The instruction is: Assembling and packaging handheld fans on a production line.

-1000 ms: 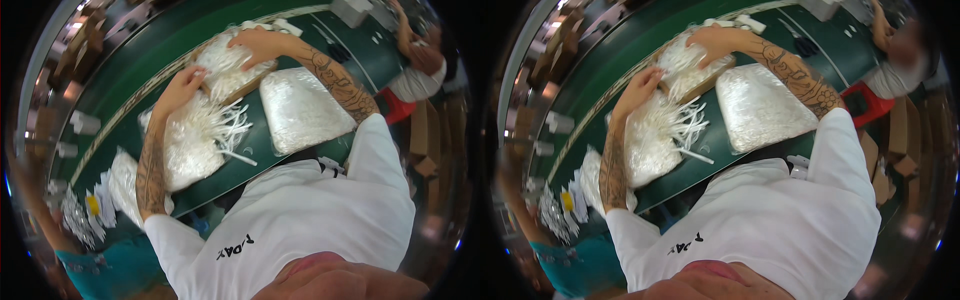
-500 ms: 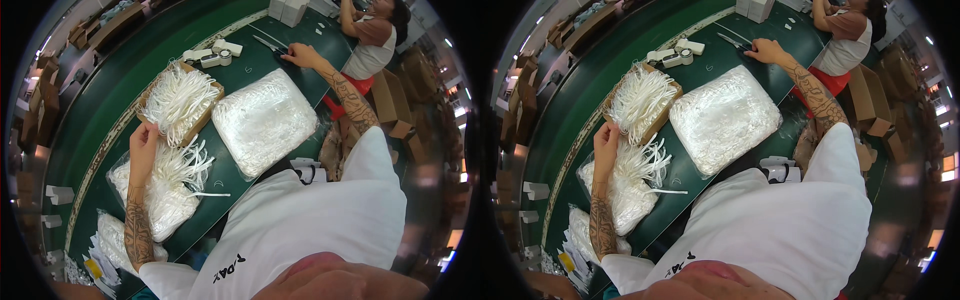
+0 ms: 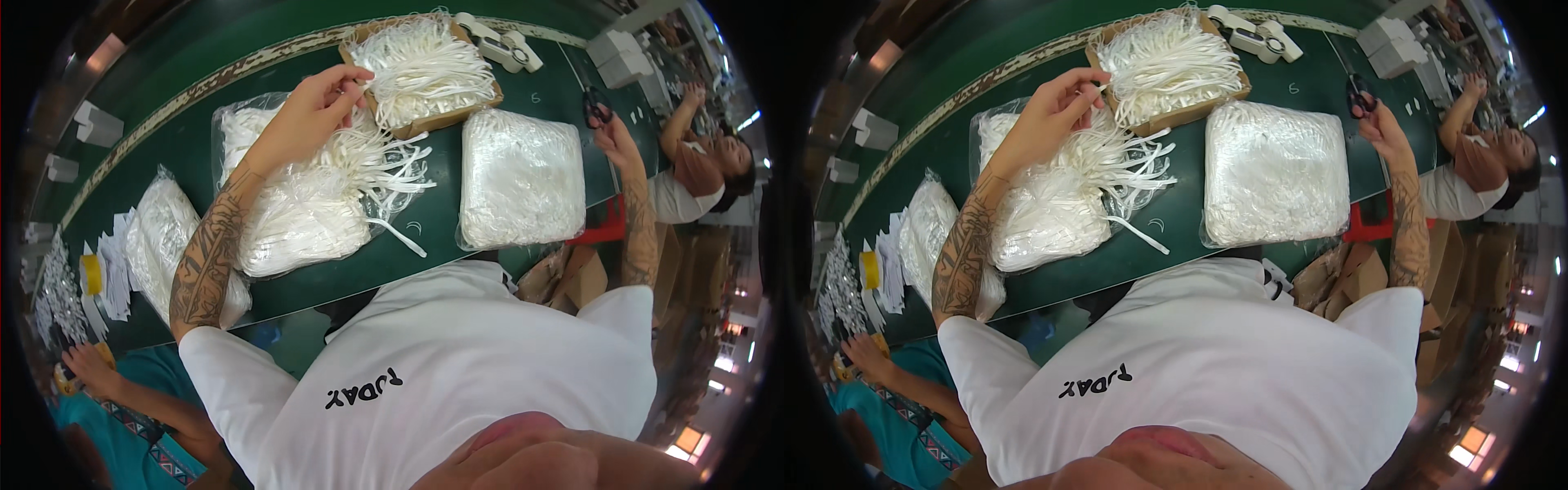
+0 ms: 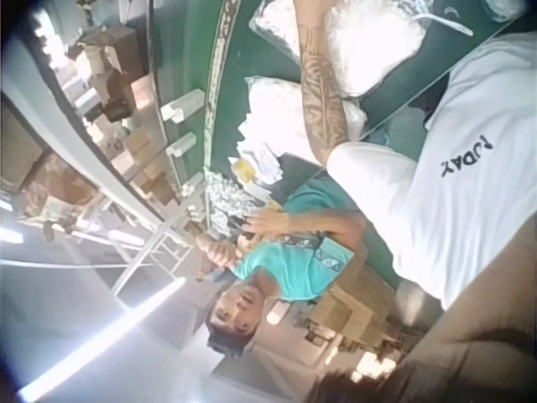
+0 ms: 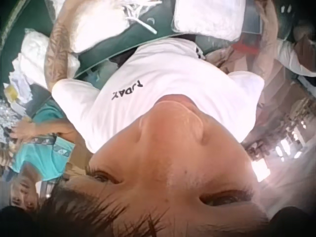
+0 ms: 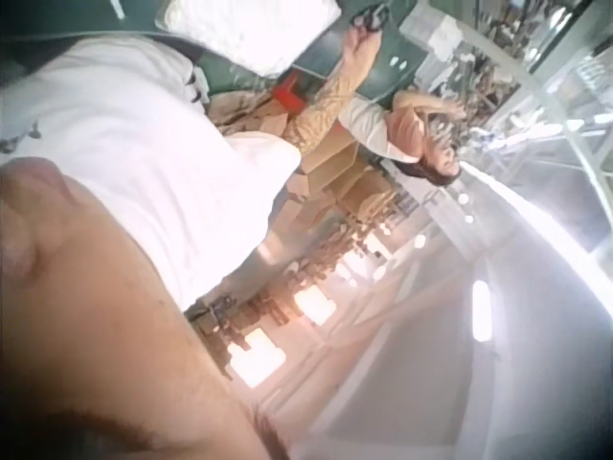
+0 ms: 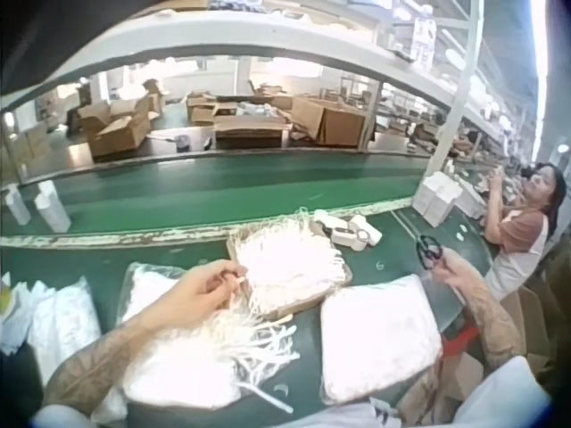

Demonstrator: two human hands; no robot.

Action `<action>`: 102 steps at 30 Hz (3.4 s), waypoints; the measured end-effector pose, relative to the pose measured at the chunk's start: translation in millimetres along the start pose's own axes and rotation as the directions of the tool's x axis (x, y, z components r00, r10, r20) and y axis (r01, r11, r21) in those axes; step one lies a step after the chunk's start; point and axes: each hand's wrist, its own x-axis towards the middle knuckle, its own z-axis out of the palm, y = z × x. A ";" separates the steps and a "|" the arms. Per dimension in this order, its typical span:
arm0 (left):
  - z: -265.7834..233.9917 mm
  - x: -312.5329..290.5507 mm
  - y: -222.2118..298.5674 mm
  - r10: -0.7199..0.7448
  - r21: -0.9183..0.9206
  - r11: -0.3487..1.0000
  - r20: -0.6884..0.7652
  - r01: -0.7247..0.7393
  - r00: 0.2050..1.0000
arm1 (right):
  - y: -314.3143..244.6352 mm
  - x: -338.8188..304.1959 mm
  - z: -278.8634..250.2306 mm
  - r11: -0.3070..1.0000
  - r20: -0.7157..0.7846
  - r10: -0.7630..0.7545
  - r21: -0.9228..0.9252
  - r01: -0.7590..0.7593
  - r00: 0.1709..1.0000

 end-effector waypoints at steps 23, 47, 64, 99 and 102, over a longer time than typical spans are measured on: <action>3.5 -11.2 -25.2 0.195 0.183 0.971 -0.254 -0.151 0.947 | 37.9 38.6 378.2 0.818 0.359 0.497 -0.497 -0.289 0.790; -3.0 -14.9 -5.6 -0.022 0.397 0.917 -0.073 0.049 0.997 | 43.9 30.9 378.8 0.821 0.269 0.519 -0.420 -0.386 0.811; 5.2 -6.8 30.0 -0.249 0.297 0.913 -0.134 0.279 0.959 | 29.8 -10.8 379.4 0.754 0.284 0.530 -0.590 -0.291 0.799; 2.9 -9.5 29.7 -0.190 0.308 0.928 -0.088 0.208 0.978 | 36.1 19.7 400.2 0.765 0.236 0.524 -0.553 -0.331 0.818; 4.0 -7.8 29.0 -0.172 0.311 0.932 -0.077 0.188 0.982 | 37.5 20.5 398.7 0.773 0.265 0.514 -0.556 -0.306 0.816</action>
